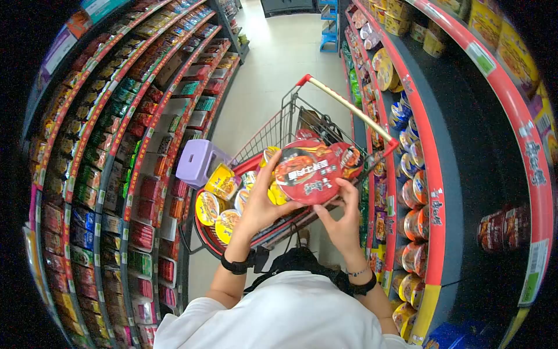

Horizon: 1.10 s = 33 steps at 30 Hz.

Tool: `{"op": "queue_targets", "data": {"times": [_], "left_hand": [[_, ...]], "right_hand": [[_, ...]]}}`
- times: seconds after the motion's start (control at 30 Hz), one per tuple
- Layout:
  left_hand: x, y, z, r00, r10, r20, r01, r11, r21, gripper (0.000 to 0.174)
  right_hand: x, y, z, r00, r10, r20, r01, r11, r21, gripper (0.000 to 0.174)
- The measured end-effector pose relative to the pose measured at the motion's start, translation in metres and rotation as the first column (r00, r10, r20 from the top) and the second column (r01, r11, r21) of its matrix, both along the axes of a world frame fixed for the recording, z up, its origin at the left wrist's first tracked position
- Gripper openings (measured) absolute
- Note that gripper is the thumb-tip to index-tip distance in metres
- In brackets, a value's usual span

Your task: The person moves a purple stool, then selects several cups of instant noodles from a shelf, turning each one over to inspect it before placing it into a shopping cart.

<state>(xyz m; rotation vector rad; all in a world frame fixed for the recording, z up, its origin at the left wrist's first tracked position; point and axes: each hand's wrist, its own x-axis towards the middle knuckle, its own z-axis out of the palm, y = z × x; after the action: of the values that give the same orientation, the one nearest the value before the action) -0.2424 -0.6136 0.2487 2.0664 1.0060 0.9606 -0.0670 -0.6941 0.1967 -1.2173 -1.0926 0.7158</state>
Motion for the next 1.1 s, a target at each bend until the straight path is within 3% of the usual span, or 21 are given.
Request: {"op": "queue_targets", "data": {"times": [0.17,0.23,0.3,0.37,0.43,0.5,0.53,0.57,0.7,0.8,0.9,0.97,1.03,1.1], "left_hand": [[-0.054,0.056,-0.025,0.997,0.033,-0.073,-0.032,0.999,0.010,0.100],[-0.067,0.070,-0.041,0.997,0.071,-0.009,-0.072,0.983,-0.170,0.099],[-0.077,0.081,-0.057,0.995,0.089,-0.042,-0.095,0.977,-0.193,0.098],[-0.085,0.091,-0.069,0.993,0.112,-0.042,-0.119,0.956,-0.269,0.097],[-0.085,0.098,-0.080,0.996,0.092,-0.018,-0.093,0.931,-0.352,0.096],[-0.083,0.102,-0.099,0.999,0.046,0.009,-0.038,0.909,-0.416,0.095],[-0.085,0.106,-0.107,0.992,0.012,-0.124,-0.050,0.949,-0.312,0.096],[-0.087,0.108,-0.115,0.993,0.000,-0.122,-0.039,0.948,-0.315,0.096],[-0.086,0.102,-0.090,0.970,0.010,-0.241,-0.086,0.948,-0.307,0.100],[-0.078,0.096,-0.078,0.932,0.036,-0.360,-0.107,0.978,-0.180,0.097],[-0.055,0.090,-0.064,0.958,0.036,-0.285,-0.049,0.998,-0.040,0.092],[-0.025,0.074,-0.045,0.981,-0.007,-0.196,-0.002,0.999,-0.046,0.085],[0.010,0.060,-0.036,0.977,-0.203,-0.063,0.198,0.977,-0.083,0.080],[0.045,0.038,-0.027,0.910,-0.409,-0.065,0.400,0.910,-0.111,0.074]], "right_hand": [[-0.041,0.061,-0.025,0.985,0.172,0.001,-0.171,0.981,-0.094,0.061],[-0.054,0.078,-0.037,0.984,0.149,0.103,-0.138,0.985,-0.107,0.057],[-0.063,0.093,-0.047,0.977,0.212,0.004,-0.207,0.960,-0.189,0.054],[-0.067,0.102,-0.065,0.980,0.191,0.053,-0.179,0.968,-0.178,0.050],[-0.068,0.105,-0.073,0.936,0.228,0.270,-0.150,0.948,-0.281,0.048],[-0.067,0.105,-0.081,0.929,0.240,0.281,-0.144,0.936,-0.323,0.045],[-0.067,0.103,-0.080,0.917,0.214,0.338,-0.100,0.941,-0.323,0.045],[-0.066,0.101,-0.078,0.900,0.189,0.394,-0.056,0.945,-0.324,0.045],[-0.057,0.095,-0.064,0.943,0.192,0.273,-0.082,0.926,-0.369,0.043],[-0.045,0.086,-0.059,0.948,0.164,0.274,-0.068,0.942,-0.328,0.040],[-0.031,0.071,-0.043,0.976,0.076,0.203,-0.021,0.964,-0.264,0.038],[-0.018,0.057,-0.027,0.977,-0.002,0.212,0.052,0.972,-0.231,0.034],[0.001,0.040,-0.011,0.977,-0.124,0.172,0.146,0.982,-0.121,0.030],[0.021,0.018,0.009,0.953,-0.268,0.144,0.277,0.960,-0.044,0.027]]}}
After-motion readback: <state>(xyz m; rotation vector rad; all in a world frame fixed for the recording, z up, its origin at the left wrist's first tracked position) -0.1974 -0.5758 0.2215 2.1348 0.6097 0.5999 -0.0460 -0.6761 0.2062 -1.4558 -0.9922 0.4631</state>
